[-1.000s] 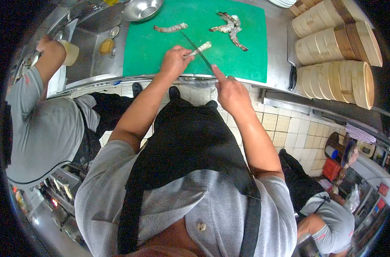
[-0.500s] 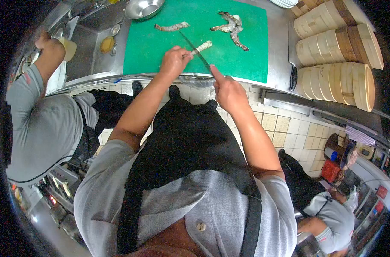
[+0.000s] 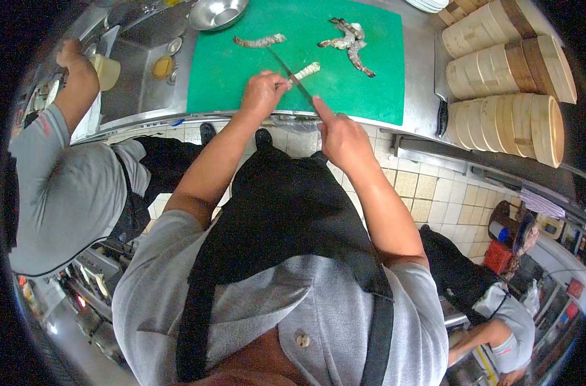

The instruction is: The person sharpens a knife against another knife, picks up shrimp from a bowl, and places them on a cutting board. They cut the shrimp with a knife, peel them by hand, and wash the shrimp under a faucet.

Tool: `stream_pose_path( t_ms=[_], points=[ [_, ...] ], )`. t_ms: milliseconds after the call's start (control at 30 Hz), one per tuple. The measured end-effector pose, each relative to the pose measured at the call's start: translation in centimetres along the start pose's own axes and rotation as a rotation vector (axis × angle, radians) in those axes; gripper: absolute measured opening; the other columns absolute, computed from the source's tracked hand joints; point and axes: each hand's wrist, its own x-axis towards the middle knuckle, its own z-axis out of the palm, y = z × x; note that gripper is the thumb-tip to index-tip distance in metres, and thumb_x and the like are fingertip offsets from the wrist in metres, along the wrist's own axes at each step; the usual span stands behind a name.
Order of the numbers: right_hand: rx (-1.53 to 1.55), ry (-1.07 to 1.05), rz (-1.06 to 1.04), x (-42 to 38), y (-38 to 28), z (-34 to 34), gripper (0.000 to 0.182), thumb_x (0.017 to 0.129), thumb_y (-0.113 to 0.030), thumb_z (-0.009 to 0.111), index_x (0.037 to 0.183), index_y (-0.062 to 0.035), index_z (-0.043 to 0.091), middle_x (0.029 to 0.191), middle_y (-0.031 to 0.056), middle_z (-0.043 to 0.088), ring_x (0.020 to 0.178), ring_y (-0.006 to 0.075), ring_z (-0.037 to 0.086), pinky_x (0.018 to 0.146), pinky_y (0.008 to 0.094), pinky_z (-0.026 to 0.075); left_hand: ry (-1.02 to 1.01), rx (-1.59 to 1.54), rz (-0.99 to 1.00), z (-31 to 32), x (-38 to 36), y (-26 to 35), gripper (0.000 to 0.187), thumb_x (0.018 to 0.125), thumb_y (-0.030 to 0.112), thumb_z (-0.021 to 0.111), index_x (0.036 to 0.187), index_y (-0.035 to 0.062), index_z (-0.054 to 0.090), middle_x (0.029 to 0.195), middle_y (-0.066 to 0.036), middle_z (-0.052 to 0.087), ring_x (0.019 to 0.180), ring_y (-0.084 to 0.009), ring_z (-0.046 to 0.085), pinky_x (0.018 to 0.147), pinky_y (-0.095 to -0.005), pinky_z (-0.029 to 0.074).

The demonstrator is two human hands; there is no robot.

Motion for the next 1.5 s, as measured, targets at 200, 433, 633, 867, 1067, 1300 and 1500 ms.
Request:
stream_pose_path(
  t_ms=[200,433,633,867,1067,1300,1500],
  points=[
    [0.005,-0.010,0.036,1.0,0.8,1.8,0.059,0.094,-0.014,0.064,0.151,-0.0171,0.047,0.095,0.0272,0.069,0.091,0.0440,0.068,0.083,0.0535,0.055,0.036,-0.007,0.010,0.4,-0.1,-0.4,0.016,0.079,0.015,0.083,0.087,0.0025,0.078,0.091,-0.019,0.072,0.078,-0.0373,0.070,0.071,-0.0450,0.056],
    [0.048,-0.016,0.039,1.8,0.4,1.5,0.058,0.094,-0.013,0.064,0.150,-0.0155,0.048,0.099,0.0266,0.070,0.096,0.0440,0.067,0.085,0.0527,0.053,0.008,-0.045,-0.033,0.2,-0.3,-0.1,0.013,0.080,0.018,0.082,0.085,0.0081,0.076,0.087,-0.014,0.069,0.081,-0.0363,0.068,0.073,-0.0470,0.055],
    [0.214,0.103,0.058,0.0,0.1,-1.0,0.055,0.094,-0.011,0.064,0.148,-0.0152,0.052,0.106,0.0276,0.069,0.100,0.0464,0.066,0.088,0.0525,0.052,0.011,0.119,0.025,0.2,0.3,1.9,0.022,0.079,0.029,0.083,0.094,0.0133,0.078,0.092,-0.011,0.070,0.090,-0.0335,0.068,0.076,-0.0466,0.056],
    [0.324,0.177,0.286,-4.7,3.2,-3.2,0.055,0.097,-0.014,0.066,0.150,-0.0175,0.050,0.111,0.0292,0.068,0.103,0.0456,0.067,0.088,0.0443,0.053,0.087,0.175,0.007,-0.4,6.7,-4.5,0.029,0.080,0.033,0.082,0.100,0.0131,0.078,0.106,-0.013,0.072,0.095,-0.0346,0.068,0.083,-0.0440,0.055],
    [0.417,0.189,0.619,-10.4,5.4,-4.4,0.056,0.099,-0.013,0.063,0.153,-0.0167,0.047,0.089,0.0191,0.068,0.074,0.0195,0.062,0.076,0.0342,0.053,0.239,0.454,0.057,-5.1,11.9,-4.5,0.035,0.084,0.041,0.078,0.111,0.0198,0.078,0.117,-0.007,0.071,0.112,-0.0312,0.062,0.094,-0.0466,0.052],
    [0.626,0.259,0.581,-11.8,5.8,-2.4,0.058,0.102,-0.007,0.061,0.157,-0.0185,0.044,0.073,-0.0043,0.050,0.058,0.0049,0.041,0.054,0.0238,0.041,-0.188,0.329,0.044,4.5,13.5,7.2,0.043,0.085,0.045,0.077,0.116,0.0164,0.076,0.125,-0.011,0.068,0.115,-0.0337,0.060,0.098,-0.0462,0.051],
    [0.635,0.228,0.615,-12.3,5.2,-2.5,0.060,0.100,-0.011,0.064,0.156,-0.0185,0.045,0.073,0.0020,0.054,0.060,0.0081,0.047,0.057,0.0277,0.046,-0.128,0.358,0.056,9.0,13.6,8.3,0.044,0.083,0.044,0.077,0.112,0.0114,0.072,0.120,-0.013,0.066,0.113,-0.0356,0.061,0.094,-0.0476,0.053]
  ],
)
